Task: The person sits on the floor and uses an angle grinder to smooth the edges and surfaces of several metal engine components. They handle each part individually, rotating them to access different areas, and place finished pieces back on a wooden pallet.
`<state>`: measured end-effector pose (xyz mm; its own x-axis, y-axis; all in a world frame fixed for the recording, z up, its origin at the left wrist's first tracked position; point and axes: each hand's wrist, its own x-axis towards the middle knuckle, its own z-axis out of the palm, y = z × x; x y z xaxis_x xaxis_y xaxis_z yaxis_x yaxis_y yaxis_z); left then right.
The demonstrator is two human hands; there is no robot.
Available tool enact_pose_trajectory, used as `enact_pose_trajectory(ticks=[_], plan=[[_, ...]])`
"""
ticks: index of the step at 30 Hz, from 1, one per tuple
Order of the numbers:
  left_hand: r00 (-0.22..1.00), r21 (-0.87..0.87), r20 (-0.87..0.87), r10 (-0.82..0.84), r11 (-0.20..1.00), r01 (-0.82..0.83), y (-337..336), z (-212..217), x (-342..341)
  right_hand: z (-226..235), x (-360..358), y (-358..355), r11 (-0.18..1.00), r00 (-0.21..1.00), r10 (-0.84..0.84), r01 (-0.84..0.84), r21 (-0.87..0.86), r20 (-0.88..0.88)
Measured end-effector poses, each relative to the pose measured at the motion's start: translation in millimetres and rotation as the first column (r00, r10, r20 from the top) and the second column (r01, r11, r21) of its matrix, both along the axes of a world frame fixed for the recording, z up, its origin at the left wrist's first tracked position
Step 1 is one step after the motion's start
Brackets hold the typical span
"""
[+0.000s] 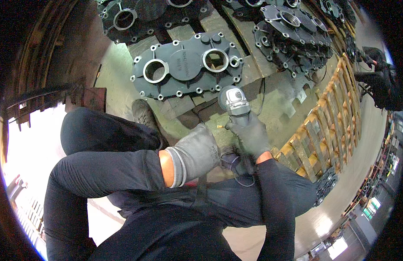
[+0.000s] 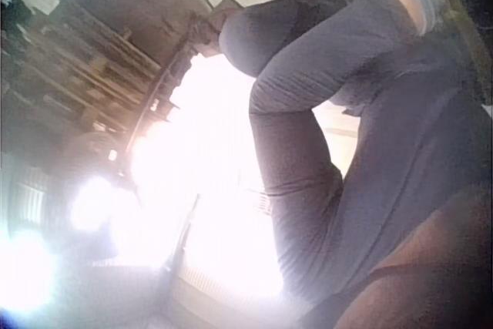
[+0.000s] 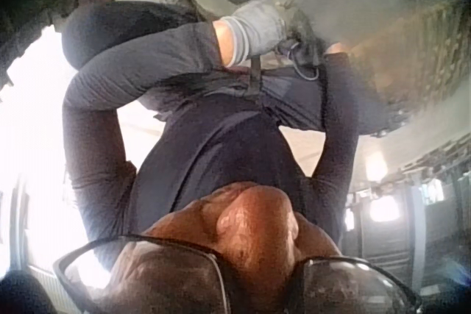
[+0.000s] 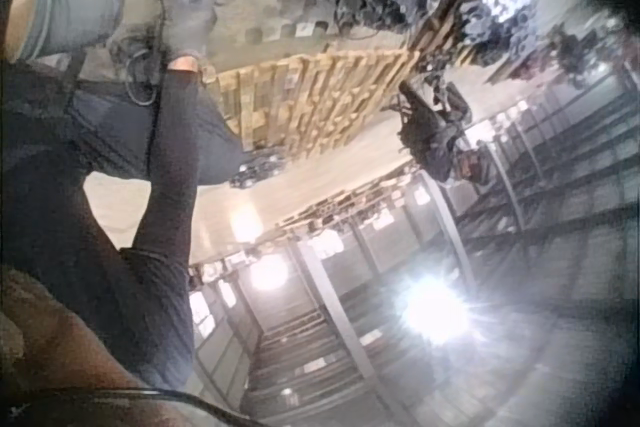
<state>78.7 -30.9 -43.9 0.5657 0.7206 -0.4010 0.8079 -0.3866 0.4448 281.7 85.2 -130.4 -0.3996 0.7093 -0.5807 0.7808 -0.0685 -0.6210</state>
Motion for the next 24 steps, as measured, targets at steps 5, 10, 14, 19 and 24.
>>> enact_pose_trajectory(ticks=[5,10,14,19,24], plan=[[0.997,-0.049,-0.049,-0.056,0.997,0.054,2.9,7.5,-0.9,-7.2,-6.6,-0.9,0.999,0.996,0.035,-0.031,-0.042,0.087],[1.0,-0.088,-0.013,0.02,0.996,-0.021,-1.6,-2.5,1.4,1.2,-24.2,0.8,0.991,0.986,0.122,-0.127,0.04,0.116],[0.996,-0.057,0.017,0.086,0.995,-0.085,-6.2,-12.1,5.4,-1.5,-28.8,2.4,0.993,0.984,0.108,-0.114,0.037,0.143],[0.983,-0.024,0.121,0.14,0.99,-0.138,-10.2,-12.2,4.4,2.0,-24.5,0.4,0.981,0.98,0.147,-0.161,0.104,0.132],[0.982,-0.005,0.114,0.151,0.988,-0.152,-17.6,-24.7,13.0,7.9,-36.6,0.8,0.982,0.976,0.158,-0.171,0.08,0.15]])
